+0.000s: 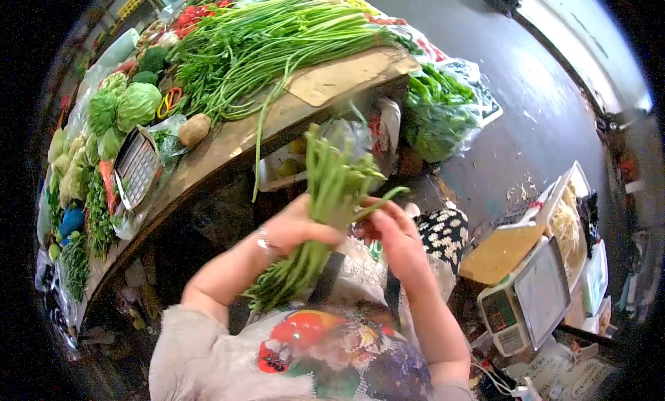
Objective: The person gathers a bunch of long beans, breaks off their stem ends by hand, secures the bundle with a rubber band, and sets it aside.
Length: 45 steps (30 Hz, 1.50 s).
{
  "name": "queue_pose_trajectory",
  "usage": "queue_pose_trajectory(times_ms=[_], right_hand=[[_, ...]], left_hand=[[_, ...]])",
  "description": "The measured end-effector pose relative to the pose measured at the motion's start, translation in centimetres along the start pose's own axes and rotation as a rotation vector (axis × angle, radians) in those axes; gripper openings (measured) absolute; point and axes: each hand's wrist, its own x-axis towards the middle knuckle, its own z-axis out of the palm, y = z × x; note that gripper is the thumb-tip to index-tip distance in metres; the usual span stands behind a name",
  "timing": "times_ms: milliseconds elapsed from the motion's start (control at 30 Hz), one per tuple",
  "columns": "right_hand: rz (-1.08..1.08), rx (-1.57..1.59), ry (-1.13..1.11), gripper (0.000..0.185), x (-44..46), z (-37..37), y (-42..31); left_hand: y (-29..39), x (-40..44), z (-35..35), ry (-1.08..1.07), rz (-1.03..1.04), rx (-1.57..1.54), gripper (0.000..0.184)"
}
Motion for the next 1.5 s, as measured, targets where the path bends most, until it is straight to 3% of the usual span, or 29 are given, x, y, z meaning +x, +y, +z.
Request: queue_pose_trajectory(times_ms=[33, 100, 167, 433, 500, 633, 700, 800, 967, 1233, 1333, 1433, 1500], right_hand=[[-0.015, 0.131, 0.054, 0.033, -0.3, -0.3, -0.3], [-0.09, 0.148, 0.055, 0.03, -0.3, -1.4, -0.1], [-0.153, 0.202, 0.292, 0.024, -0.3, -0.7, -0.1], [-0.234, 0.06, 0.188, 0.022, 0.8, -0.5, 0.0], [-0.199, 0.049, 0.172, 0.024, 0.7, -0.4, -0.3], [-0.246, 0.056, 0.14, 0.027, 0.6, 0.0, -0.9], [-0.246, 0.039, 0.204, 0.026, 0.8, -0.5, -1.0], [-0.279, 0.207, 0.258, 0.025, 0.9, -0.6, -1.4], [-0.247, 0.573, 0.03, 0.027, 0.3, -2.0, -2.1], [-0.202, 0.01, 0.226, 0.021, 0.5, -0.9, -1.6], [-0.349, -0.199, 0.245, 0.015, 1.2, 0.1, -1.1], [-0.376, -0.122, 0.249, 0.014, 2.2, -0.2, -0.6], [-0.285, -0.059, 0.238, 0.01, 1.5, -0.3, -1.4]], left_hand=[[-1.5, 1.4, 0.9, -0.026, 0.11, -0.134, 0.068], [-3.5, 2.8, 1.6, -0.039, 0.126, -0.111, 0.059], [-4.0, 3.3, 1.9, -0.085, 0.114, -0.092, 0.059], [-3.3, 1.7, 0.8, -0.012, 0.096, -0.136, 0.059], [-3.4, 1.8, 0.9, 0.105, 0.273, -0.076, 0.06], [-2.9, 1.0, 0.6, 0.055, 0.173, -0.192, 0.07], [-2.6, 1.1, 1.2, 0.124, 0.219, -0.185, 0.06], [-1.9, 0.7, 1.5, 0.168, 0.108, -0.147, 0.047], [-2.0, 1.0, 1.9, 0.196, 0.09, -0.134, 0.038], [-2.0, 1.1, 2.2, 0.189, 0.069, -0.098, 0.041], [-2.1, 1.1, 2.3, 0.178, 0.068, -0.085, 0.042], [-2.3, 1.1, 2.0, 0.164, 0.055, -0.116, 0.042], [-2.3, 1.0, 1.6, 0.16, 0.044, -0.161, 0.042]])
